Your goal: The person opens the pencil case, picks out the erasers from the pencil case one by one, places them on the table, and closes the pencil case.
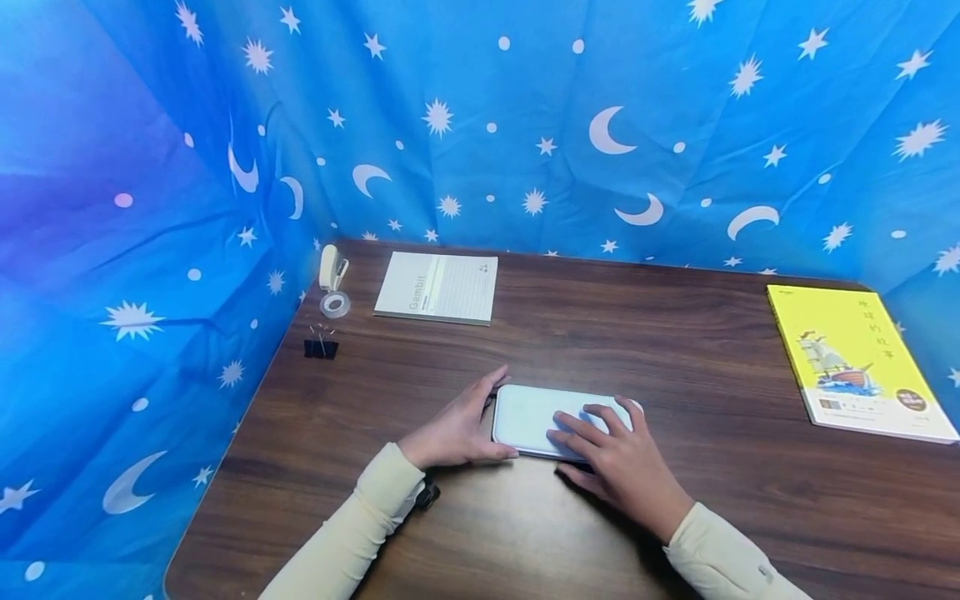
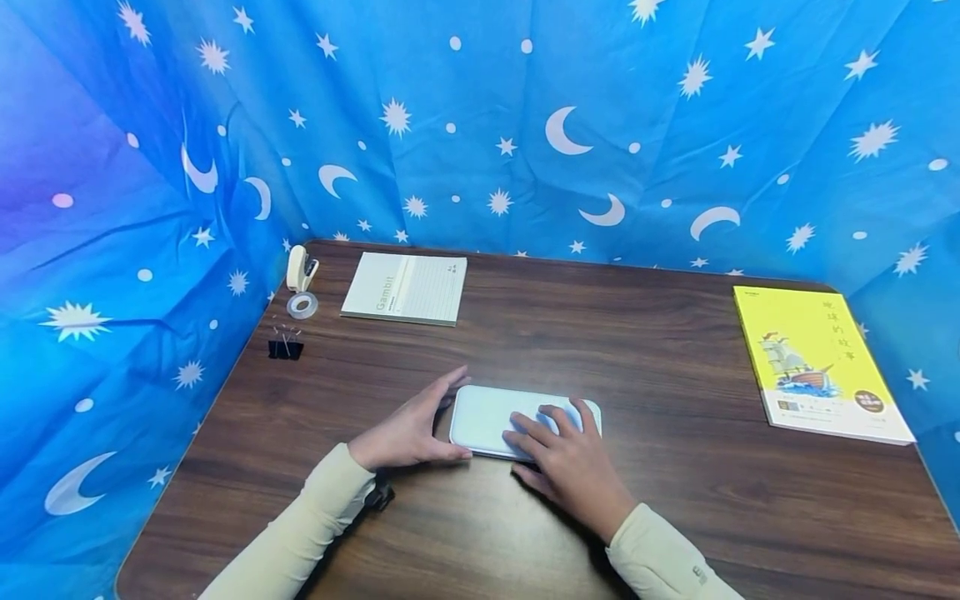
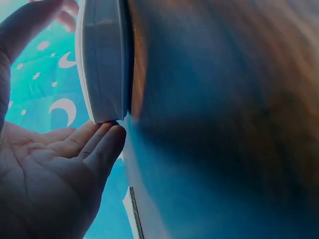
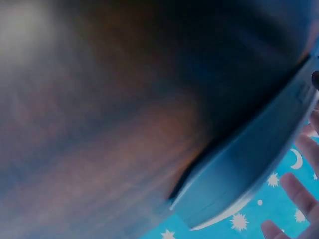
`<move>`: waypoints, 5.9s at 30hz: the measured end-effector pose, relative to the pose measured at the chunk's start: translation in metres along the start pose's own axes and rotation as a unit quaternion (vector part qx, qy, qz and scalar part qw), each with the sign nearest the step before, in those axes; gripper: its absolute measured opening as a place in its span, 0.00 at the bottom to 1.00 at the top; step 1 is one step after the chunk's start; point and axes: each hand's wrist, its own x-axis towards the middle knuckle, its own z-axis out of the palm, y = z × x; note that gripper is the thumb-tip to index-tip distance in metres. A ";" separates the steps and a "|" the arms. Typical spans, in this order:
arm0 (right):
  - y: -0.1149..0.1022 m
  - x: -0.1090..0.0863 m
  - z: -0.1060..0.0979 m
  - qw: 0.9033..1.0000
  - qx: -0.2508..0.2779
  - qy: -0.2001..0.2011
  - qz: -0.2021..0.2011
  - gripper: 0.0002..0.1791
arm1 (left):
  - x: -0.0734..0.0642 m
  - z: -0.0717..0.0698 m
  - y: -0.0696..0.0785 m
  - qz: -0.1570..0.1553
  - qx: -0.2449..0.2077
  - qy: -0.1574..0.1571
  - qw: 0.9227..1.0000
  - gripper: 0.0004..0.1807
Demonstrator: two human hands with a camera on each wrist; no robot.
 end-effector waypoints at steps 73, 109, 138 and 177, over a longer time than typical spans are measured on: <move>0.075 -0.018 -0.049 0.959 0.111 0.180 0.191 0.06 | 0.006 -0.004 -0.011 -0.022 -0.014 -0.042 0.999 0.74; 0.136 0.014 -0.002 0.828 0.217 -0.050 0.515 0.10 | 0.002 0.001 -0.011 0.018 -0.026 -0.033 0.999 0.63; 0.071 -0.037 -0.045 0.941 0.167 0.001 0.293 0.18 | 0.001 -0.002 -0.012 0.019 0.024 -0.024 0.999 0.62; 0.078 -0.041 -0.035 0.964 0.142 -0.047 0.221 0.20 | 0.001 0.000 -0.010 0.016 0.034 -0.025 0.999 0.58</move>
